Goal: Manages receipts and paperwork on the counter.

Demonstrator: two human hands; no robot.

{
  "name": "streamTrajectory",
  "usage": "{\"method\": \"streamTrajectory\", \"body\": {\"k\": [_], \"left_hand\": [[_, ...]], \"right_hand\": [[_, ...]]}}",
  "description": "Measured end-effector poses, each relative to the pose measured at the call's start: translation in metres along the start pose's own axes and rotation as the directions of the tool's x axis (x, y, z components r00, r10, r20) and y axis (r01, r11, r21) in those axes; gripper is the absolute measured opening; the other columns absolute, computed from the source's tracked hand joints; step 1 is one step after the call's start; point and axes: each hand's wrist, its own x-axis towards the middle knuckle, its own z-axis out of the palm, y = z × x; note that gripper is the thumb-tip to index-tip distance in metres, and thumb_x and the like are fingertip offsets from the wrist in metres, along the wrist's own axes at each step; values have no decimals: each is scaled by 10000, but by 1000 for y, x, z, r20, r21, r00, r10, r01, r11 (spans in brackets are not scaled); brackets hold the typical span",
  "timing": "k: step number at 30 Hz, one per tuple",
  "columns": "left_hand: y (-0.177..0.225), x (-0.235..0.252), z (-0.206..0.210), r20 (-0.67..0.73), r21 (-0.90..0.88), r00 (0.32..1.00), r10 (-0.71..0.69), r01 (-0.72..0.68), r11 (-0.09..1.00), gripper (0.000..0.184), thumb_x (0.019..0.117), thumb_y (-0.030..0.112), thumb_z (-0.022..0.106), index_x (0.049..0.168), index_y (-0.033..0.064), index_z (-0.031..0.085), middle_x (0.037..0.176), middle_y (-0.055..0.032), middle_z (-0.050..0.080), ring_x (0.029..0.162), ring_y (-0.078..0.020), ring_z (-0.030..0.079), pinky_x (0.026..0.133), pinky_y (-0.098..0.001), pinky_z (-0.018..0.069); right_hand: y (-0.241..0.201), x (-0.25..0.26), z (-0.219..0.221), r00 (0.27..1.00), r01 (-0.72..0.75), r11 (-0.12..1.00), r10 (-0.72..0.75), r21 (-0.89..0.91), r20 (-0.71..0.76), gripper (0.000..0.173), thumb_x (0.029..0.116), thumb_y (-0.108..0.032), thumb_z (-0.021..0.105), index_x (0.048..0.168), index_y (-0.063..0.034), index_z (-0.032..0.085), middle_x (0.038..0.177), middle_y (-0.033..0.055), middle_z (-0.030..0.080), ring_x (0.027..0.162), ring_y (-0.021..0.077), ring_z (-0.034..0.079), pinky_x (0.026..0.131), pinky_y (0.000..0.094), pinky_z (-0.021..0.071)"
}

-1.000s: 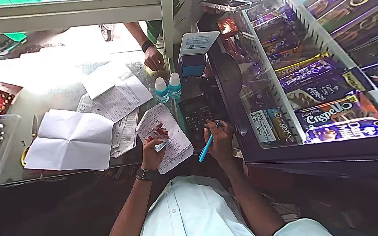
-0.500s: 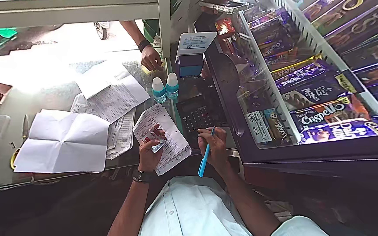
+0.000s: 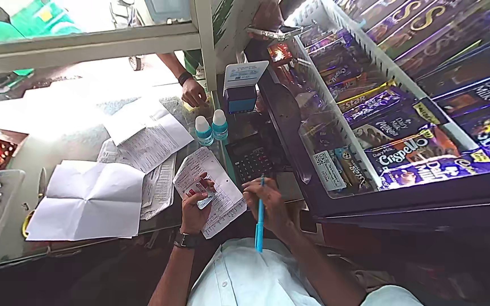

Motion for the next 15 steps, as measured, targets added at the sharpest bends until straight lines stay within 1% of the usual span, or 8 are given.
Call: {"method": "streamTrajectory", "body": {"k": [2,4,5,8,10,11,13,15], "left_hand": [[-1,-5,1,35,217,999,11,-19,976,457,793,20,686,1248,-7,645,1043,-119,735,935,-186,718,860,-356,599],[-4,-12,8,48,473,999,15,-36,880,320,783,1,648,1078,98,726,967,-5,763,887,-98,717,824,-311,602],[-5,-16,10,82,558,997,11,-55,828,317,811,-6,641,1092,117,720,972,36,759,893,-68,710,827,-300,601],[-5,-19,9,78,658,997,-14,-41,752,394,871,12,575,1264,-9,592,1031,49,716,942,-17,668,869,-270,567],[-6,-16,10,30,653,999,19,-34,757,373,824,-2,579,1197,-7,597,925,69,708,848,5,664,790,-237,566],[-7,-16,11,13,628,1000,16,-21,778,411,805,-35,584,1215,-17,595,939,55,719,863,-7,677,808,-243,574],[-6,-20,17,-66,613,998,6,36,789,426,804,-75,582,1226,-20,544,952,26,709,867,-33,683,815,-253,579],[-4,-20,20,-70,560,997,22,21,828,470,787,-77,634,1252,-31,581,1003,-13,735,895,-63,702,838,-271,591]], "right_hand": [[-7,8,18,994,27,993,-39,119,100,236,1034,-260,587,1136,-105,732,1233,56,720,1236,184,622,1088,360,477],[-17,25,30,975,64,985,-97,163,201,300,1047,-226,552,1291,-123,692,1390,76,649,1353,213,557,1157,397,429],[-22,33,33,954,86,982,-129,167,269,336,1042,-206,544,1346,-135,670,1417,75,634,1370,230,543,1164,416,413],[-33,56,36,832,132,965,-232,226,504,367,968,-127,630,1334,-131,664,1335,62,681,1328,248,575,1150,416,421],[-35,68,35,775,120,957,-258,266,577,345,959,-113,654,1302,-125,688,1300,74,701,1309,263,593,1145,410,425],[-35,73,33,757,100,956,-252,275,602,330,965,-115,656,1292,-132,698,1266,80,717,1277,269,617,1131,416,439],[-37,81,27,716,59,962,-227,267,660,324,959,-97,659,1275,-142,711,1185,119,736,1168,310,667,1047,466,494],[-40,87,23,697,39,961,-223,274,682,309,928,-76,680,1228,-128,728,1051,168,737,974,355,698,886,520,539]]}}
